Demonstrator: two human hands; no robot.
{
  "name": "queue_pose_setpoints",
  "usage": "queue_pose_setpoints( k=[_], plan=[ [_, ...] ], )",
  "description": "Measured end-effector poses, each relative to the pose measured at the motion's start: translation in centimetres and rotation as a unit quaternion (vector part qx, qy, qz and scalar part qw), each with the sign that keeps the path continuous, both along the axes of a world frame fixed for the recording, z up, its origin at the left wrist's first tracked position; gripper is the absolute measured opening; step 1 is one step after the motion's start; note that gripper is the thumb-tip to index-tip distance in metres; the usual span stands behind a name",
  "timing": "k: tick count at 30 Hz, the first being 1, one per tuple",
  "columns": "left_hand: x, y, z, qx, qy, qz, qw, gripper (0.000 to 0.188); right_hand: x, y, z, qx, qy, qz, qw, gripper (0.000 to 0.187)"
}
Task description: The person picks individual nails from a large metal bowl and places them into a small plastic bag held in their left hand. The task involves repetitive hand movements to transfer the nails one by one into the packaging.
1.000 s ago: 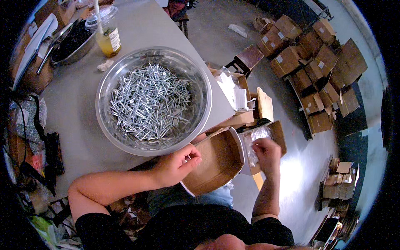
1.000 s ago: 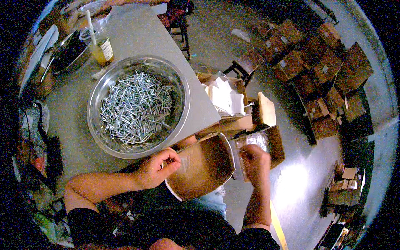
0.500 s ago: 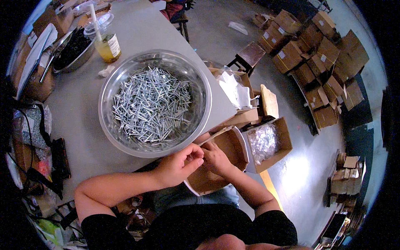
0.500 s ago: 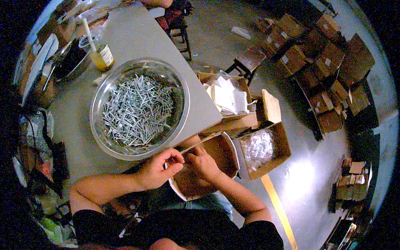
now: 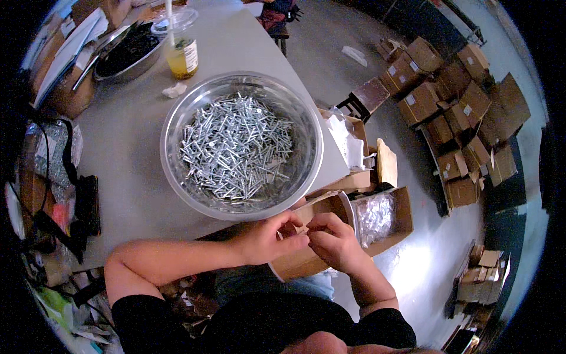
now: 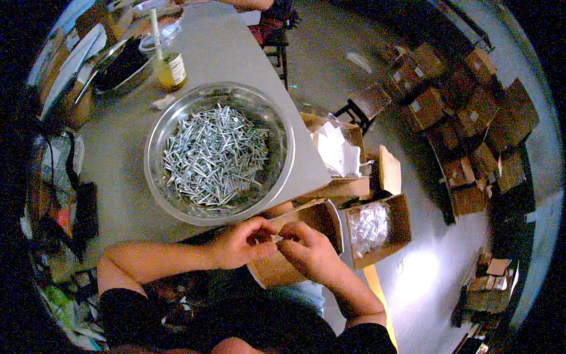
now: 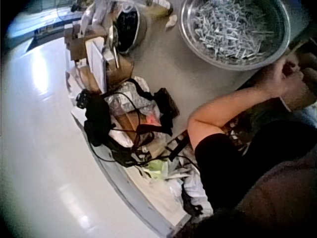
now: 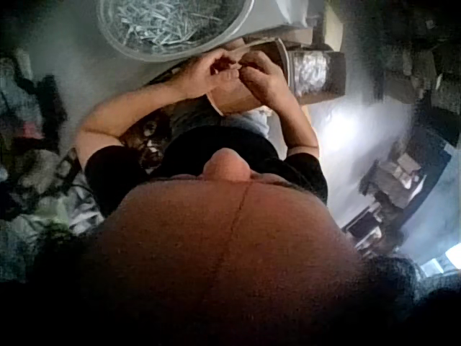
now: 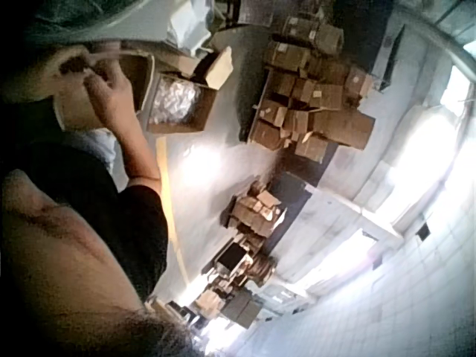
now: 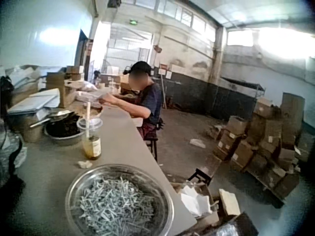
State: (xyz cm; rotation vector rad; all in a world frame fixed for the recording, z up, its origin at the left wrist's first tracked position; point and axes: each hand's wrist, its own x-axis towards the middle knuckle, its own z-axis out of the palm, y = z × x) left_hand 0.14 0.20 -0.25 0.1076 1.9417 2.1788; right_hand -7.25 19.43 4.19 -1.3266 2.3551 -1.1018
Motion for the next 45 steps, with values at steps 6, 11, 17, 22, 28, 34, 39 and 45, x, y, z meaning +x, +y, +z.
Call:
queue_pose_setpoints(
  k=[6,11,17,22,28,34,39,45],
  plan=[
    [-0.3,0.5,-1.4,0.072,0.038,0.033,0.996,0.022,-2.2,-1.4,3.9,0.036,0.083,0.081,0.993,0.019],
    [-0.1,0.1,-1.4,-0.078,0.111,0.015,0.991,0.012,-5.8,-6.2,8.3,0.031,0.138,0.114,0.983,0.017],
    [-0.3,-0.3,-1.2,-0.208,0.215,0.028,0.954,0.012,-9.8,-14.0,6.9,0.294,0.255,0.205,0.898,0.020],
    [0.0,0.0,-0.7,-0.149,0.136,0.031,0.979,0.015,-10.1,-14.8,5.2,0.337,0.291,0.231,0.865,0.016],
    [-0.2,0.8,-2.4,-0.103,0.199,0.089,0.971,0.021,-10.1,-14.6,6.7,0.361,0.219,0.205,0.883,0.010],
    [0.0,0.0,-0.3,-0.132,0.142,0.037,0.980,0.024,-8.7,-12.1,9.0,0.147,0.160,0.148,0.965,0.012],
    [-0.5,0.1,-0.6,0.009,0.086,0.051,0.995,0.021,-6.1,-5.6,10.0,0.066,0.009,0.156,0.986,0.013],
    [-0.3,0.5,-1.3,0.075,0.061,0.023,0.995,0.018,-3.5,0.1,3.8,0.093,-0.132,0.147,0.976,0.017]
  ],
)
